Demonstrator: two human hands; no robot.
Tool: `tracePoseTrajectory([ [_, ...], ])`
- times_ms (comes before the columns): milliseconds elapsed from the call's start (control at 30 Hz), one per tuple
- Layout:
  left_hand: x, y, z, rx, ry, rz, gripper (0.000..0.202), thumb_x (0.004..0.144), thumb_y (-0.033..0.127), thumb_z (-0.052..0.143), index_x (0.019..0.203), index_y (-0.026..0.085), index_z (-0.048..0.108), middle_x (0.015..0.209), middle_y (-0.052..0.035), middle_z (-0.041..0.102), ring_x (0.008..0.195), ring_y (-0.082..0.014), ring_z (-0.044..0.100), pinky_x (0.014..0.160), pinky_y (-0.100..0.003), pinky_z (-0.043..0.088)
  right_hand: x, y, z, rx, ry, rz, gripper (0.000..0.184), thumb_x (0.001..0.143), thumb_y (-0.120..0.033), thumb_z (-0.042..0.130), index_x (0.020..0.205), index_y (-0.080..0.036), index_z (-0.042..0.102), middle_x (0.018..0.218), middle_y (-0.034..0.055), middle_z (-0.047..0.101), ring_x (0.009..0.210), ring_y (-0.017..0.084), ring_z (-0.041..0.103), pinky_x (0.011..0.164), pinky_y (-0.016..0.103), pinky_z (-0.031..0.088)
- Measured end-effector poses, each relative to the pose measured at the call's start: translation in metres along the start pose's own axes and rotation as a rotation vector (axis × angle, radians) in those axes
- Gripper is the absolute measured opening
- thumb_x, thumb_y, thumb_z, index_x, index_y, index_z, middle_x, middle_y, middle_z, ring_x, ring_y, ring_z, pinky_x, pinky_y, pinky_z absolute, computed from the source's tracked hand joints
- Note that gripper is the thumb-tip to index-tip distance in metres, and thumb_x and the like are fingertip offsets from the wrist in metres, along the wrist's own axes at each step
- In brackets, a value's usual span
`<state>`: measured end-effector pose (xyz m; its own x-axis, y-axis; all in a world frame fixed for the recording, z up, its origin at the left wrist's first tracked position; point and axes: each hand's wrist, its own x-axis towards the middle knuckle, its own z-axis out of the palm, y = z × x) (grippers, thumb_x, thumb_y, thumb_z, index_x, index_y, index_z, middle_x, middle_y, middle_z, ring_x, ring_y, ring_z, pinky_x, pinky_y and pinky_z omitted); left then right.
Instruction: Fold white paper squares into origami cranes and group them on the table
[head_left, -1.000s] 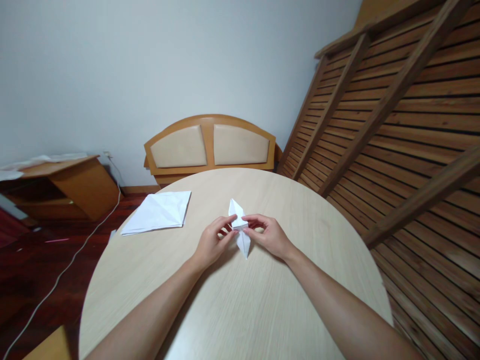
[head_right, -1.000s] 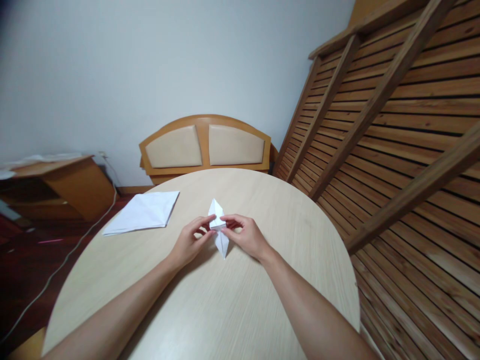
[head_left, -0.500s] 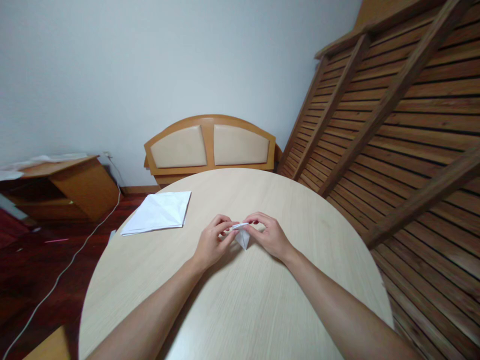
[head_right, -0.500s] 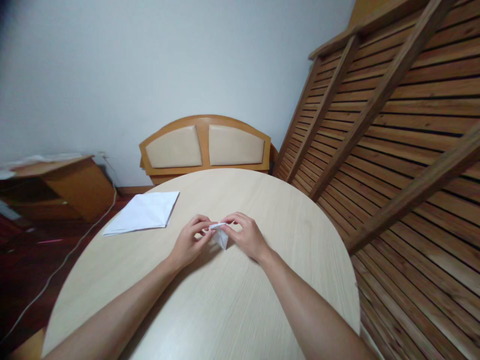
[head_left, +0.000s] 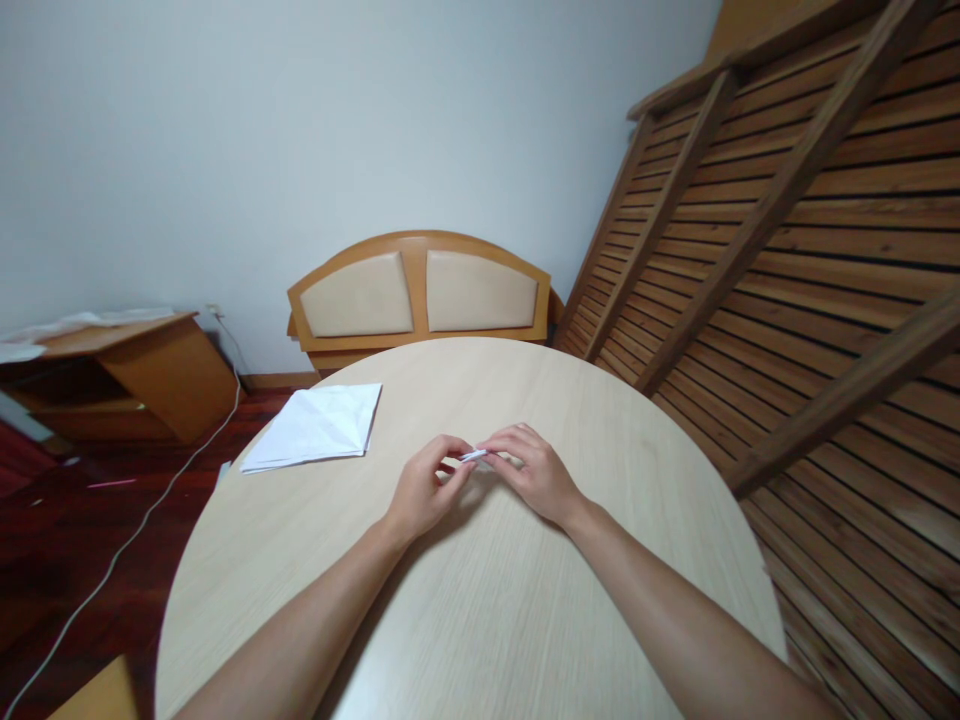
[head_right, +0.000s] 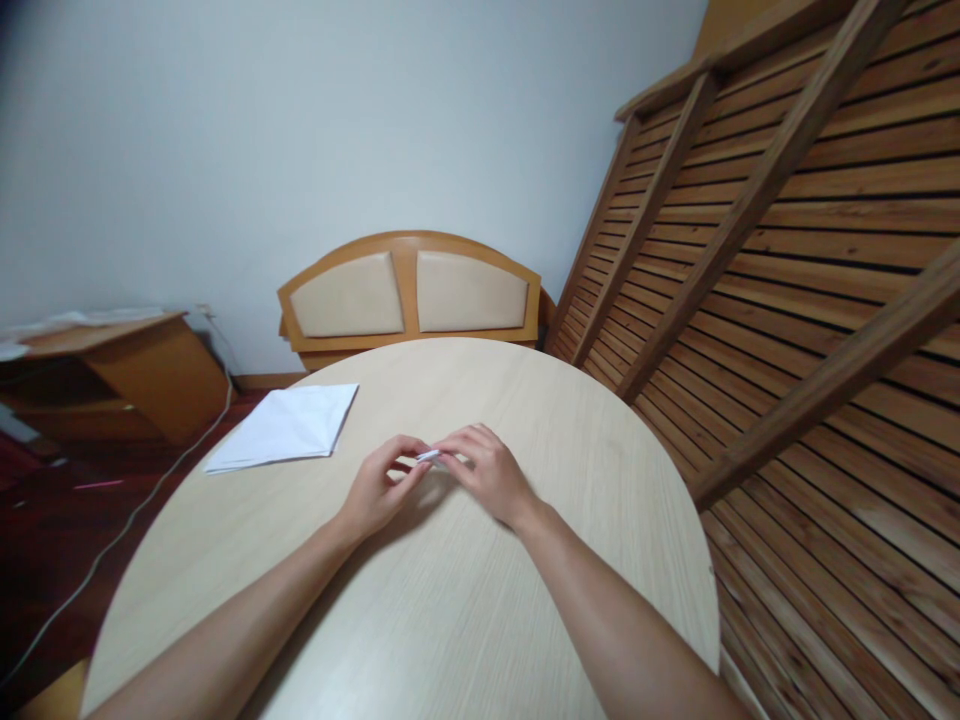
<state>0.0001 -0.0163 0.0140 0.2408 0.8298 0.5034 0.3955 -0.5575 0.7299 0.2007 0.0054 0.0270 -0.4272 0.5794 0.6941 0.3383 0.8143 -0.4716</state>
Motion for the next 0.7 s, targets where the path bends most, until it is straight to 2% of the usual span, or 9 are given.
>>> tracePoseTrajectory([
  [167, 0.0007, 0.0011, -0.0020, 0.054, -0.007, 0.045, 0.014, 0.095, 0.031, 0.056, 0.096, 0.019, 0.063, 0.093, -0.0039, 0.064, 0.084, -0.0143, 0.062, 0.065, -0.022, 0.051, -0.0004, -0.0014, 0.0019, -0.075, -0.049, -0.060, 0.019, 0.096, -0.025, 0.059, 0.112, -0.024, 0.069, 0.098, 0.0051, 0.069, 0.094, 0.021, 0.060, 0.085, 0.039, 0.047],
  [367, 0.0000, -0.0014, -0.0006, 0.039, 0.023, 0.007, 0.016, 0.096, 0.032, 0.054, 0.096, 0.018, 0.062, 0.093, -0.0044, 0.064, 0.083, -0.0150, 0.062, 0.068, -0.024, 0.053, -0.0002, -0.0048, 0.0001, -0.053, -0.018, 0.007, 0.015, 0.092, -0.025, 0.065, 0.107, -0.022, 0.065, 0.101, 0.0053, 0.071, 0.096, 0.022, 0.061, 0.088, 0.040, 0.046],
  [500, -0.0005, -0.0047, 0.0017, 0.043, 0.049, -0.027, 0.015, 0.096, 0.030, 0.053, 0.096, 0.018, 0.061, 0.093, -0.0045, 0.065, 0.084, -0.0154, 0.063, 0.069, -0.025, 0.054, -0.0007, -0.0024, -0.0002, -0.061, -0.020, 0.034, 0.009, 0.093, -0.027, 0.065, 0.099, -0.022, 0.067, 0.094, 0.0038, 0.071, 0.093, 0.021, 0.062, 0.086, 0.039, 0.046],
  [567, -0.0005, -0.0059, 0.0016, 0.073, 0.027, -0.023, 0.014, 0.096, 0.030, 0.053, 0.098, 0.019, 0.061, 0.096, -0.0050, 0.066, 0.086, -0.0161, 0.063, 0.072, -0.027, 0.054, -0.0015, -0.0003, 0.0006, -0.068, -0.029, 0.029, 0.007, 0.093, -0.027, 0.065, 0.096, -0.022, 0.069, 0.090, 0.0029, 0.071, 0.091, 0.020, 0.062, 0.085, 0.038, 0.046],
  [700, 0.0000, -0.0056, -0.0009, 0.170, -0.037, 0.074, 0.016, 0.096, 0.031, 0.054, 0.102, 0.021, 0.064, 0.098, -0.0052, 0.068, 0.091, -0.0176, 0.063, 0.078, -0.029, 0.053, -0.0027, 0.0030, 0.0028, -0.075, -0.033, 0.020, 0.006, 0.090, -0.029, 0.069, 0.092, -0.023, 0.071, 0.088, 0.0018, 0.072, 0.088, 0.020, 0.063, 0.084, 0.037, 0.045],
])
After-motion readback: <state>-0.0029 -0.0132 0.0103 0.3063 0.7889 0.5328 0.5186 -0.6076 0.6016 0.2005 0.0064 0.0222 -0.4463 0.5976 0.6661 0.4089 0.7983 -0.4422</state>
